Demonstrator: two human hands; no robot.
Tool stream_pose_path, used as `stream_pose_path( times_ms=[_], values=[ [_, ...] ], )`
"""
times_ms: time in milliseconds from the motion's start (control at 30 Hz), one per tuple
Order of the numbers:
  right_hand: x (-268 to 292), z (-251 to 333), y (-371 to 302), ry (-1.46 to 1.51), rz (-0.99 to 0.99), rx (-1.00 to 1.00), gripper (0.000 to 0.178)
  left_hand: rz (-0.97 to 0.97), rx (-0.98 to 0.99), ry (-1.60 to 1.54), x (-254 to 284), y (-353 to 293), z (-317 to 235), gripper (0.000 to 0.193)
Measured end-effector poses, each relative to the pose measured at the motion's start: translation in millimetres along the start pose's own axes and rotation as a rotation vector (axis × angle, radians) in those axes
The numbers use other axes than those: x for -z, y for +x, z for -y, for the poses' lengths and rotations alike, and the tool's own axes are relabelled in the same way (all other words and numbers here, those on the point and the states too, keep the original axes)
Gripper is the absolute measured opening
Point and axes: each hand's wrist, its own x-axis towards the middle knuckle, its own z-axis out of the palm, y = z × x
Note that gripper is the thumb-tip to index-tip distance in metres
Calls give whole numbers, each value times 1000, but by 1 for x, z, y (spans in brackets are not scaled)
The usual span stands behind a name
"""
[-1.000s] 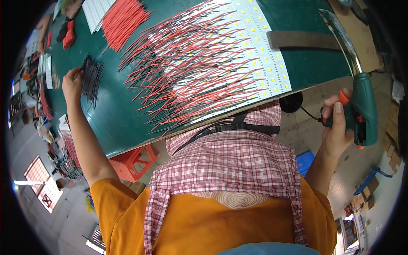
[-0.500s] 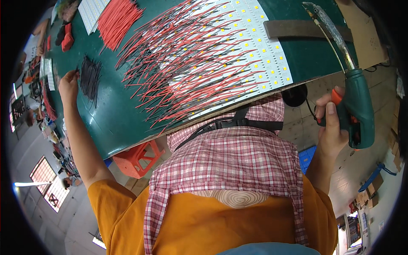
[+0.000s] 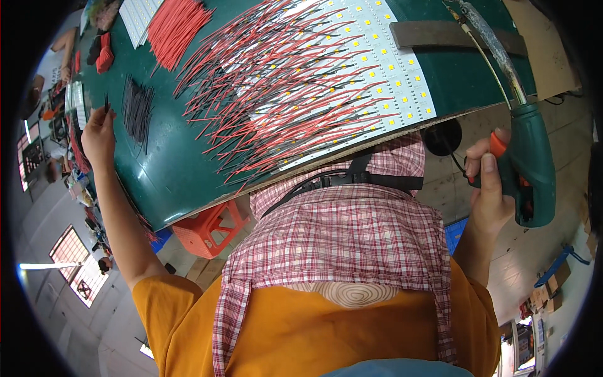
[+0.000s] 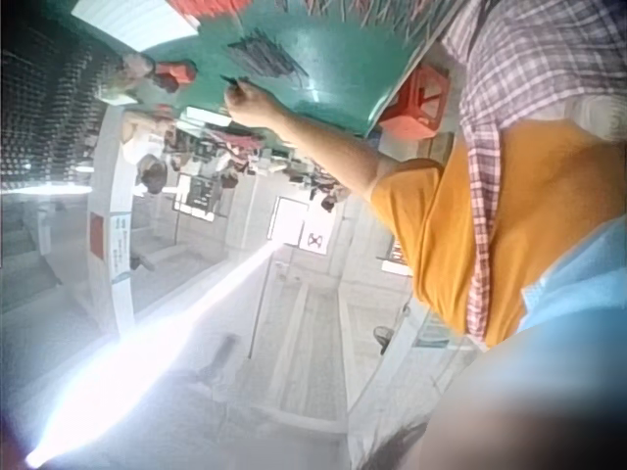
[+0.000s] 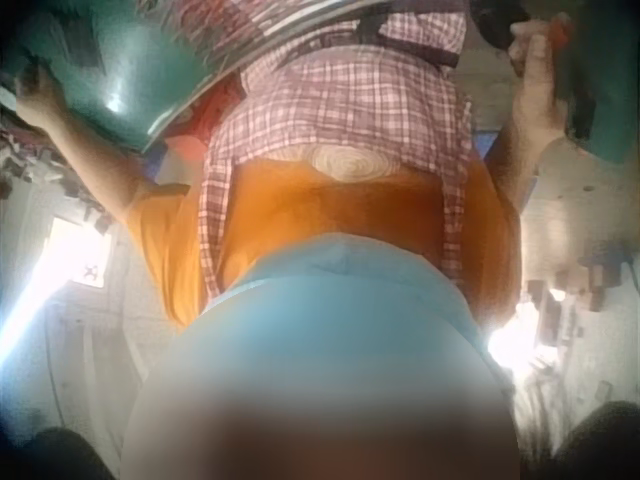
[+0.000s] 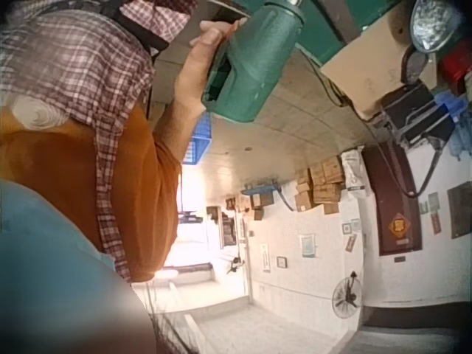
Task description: Soldering red and black wires onto an LED circuit board.
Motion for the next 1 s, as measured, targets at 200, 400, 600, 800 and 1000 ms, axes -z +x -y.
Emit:
stream_pose_path(
  times_ms=[200,400,600,800,1000],
  values=[
    [-1,-1,-6,9,9,4,34,199,-321,404,41,-51,-143,18],
    [-5,0,-9,69,14,-1,34,607,-688,877,29,-76,-181,5],
    [0,-4,-15,76,49,26,34,631,-760,1010,0,-80,-183,6],
    [3,-7,-22,81,50,-21,32,224,-238,68,32,-75,-177,15],
    [-5,-4,-17,106,124,-75,33,-398,79,-658,12,-112,-157,18]
  ],
)
